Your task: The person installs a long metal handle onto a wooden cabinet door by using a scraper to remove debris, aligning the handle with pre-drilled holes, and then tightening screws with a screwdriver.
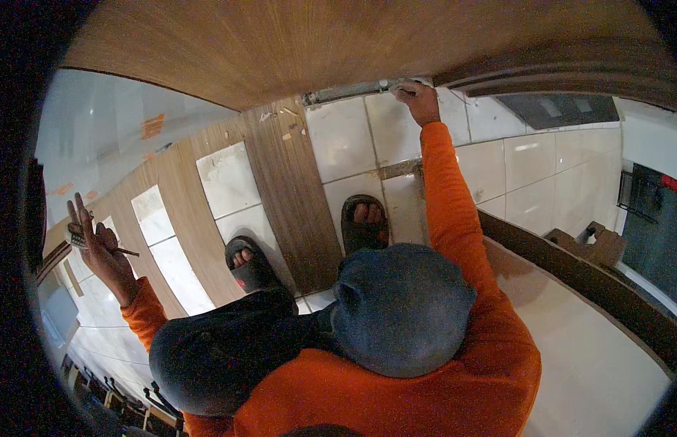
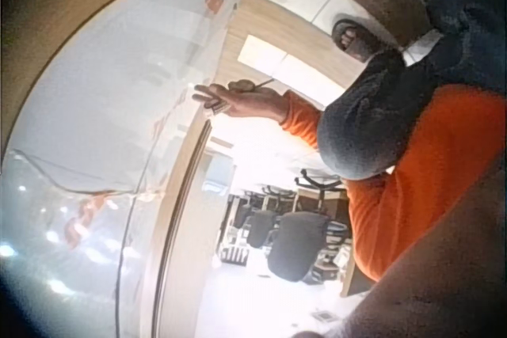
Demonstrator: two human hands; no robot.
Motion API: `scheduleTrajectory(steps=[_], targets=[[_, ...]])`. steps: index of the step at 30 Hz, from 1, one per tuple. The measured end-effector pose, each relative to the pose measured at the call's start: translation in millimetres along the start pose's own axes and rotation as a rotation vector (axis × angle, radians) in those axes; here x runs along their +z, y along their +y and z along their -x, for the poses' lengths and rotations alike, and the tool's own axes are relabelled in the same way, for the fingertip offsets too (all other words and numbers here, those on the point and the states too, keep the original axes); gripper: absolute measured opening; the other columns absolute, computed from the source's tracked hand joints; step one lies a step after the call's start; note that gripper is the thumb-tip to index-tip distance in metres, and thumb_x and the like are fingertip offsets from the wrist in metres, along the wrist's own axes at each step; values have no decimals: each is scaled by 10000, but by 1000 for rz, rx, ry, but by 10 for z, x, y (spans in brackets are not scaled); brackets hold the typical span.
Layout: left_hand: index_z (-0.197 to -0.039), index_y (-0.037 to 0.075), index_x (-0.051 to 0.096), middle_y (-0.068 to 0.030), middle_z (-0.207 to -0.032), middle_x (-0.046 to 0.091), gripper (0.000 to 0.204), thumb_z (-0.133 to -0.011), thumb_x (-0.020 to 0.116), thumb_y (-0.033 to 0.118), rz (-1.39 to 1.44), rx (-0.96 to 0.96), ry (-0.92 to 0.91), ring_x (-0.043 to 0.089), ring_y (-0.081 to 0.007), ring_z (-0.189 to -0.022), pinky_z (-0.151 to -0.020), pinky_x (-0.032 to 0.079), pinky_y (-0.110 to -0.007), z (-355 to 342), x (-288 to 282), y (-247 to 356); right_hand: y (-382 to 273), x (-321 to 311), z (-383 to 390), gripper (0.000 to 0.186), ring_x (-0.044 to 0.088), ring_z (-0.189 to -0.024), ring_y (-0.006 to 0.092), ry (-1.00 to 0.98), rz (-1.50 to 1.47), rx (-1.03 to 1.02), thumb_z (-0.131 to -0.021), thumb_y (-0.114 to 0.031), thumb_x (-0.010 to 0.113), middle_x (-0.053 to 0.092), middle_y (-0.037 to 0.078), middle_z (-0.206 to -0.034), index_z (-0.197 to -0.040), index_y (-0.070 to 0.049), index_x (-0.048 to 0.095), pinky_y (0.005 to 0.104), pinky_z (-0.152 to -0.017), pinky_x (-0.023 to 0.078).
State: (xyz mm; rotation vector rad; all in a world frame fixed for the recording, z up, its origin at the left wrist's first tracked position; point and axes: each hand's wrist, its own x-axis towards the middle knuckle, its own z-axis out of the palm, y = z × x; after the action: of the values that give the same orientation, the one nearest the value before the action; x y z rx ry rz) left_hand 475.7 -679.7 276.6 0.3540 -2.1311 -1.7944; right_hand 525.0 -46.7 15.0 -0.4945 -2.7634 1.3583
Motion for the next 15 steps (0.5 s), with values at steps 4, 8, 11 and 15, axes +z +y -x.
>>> scheduleTrajectory(steps=[4,8,11,15], targets=[[-1442,40,436,-72,-1421,538,519,-965,597,164,7,-19,-13,235,0,-494,-440,221,-165,41,108,15,-17,17,-25,228,674,-880,196,-47,-2,-13,-834,-181,705,727,102,-970,-1010,-40,738,327,-820,521],[-1437,45,446,-73,-1433,527,505,-968,592,163,2,13,-22,244,3,-496,-442,230,-158,49,129,64,-306,34,-42,210,666,-937,225,-84,260,-115,-839,-153,703,721,113,-1019,-1008,-34,736,337,-868,503],[-1436,47,449,-64,-1430,530,498,-971,585,161,-30,6,-34,249,4,-498,-447,237,-151,13,83,-33,-379,8,-85,232,648,-969,302,-85,356,-129,-831,-201,711,702,143,-1064,-1020,-68,737,381,-889,487],[-1435,48,449,-54,-1424,536,498,-970,585,161,-69,5,-10,249,3,-498,-445,243,-149,23,263,-13,-346,104,-118,218,631,-1002,336,-6,634,-349,-839,-205,698,692,153,-1060,-1019,-87,734,428,-886,490]])
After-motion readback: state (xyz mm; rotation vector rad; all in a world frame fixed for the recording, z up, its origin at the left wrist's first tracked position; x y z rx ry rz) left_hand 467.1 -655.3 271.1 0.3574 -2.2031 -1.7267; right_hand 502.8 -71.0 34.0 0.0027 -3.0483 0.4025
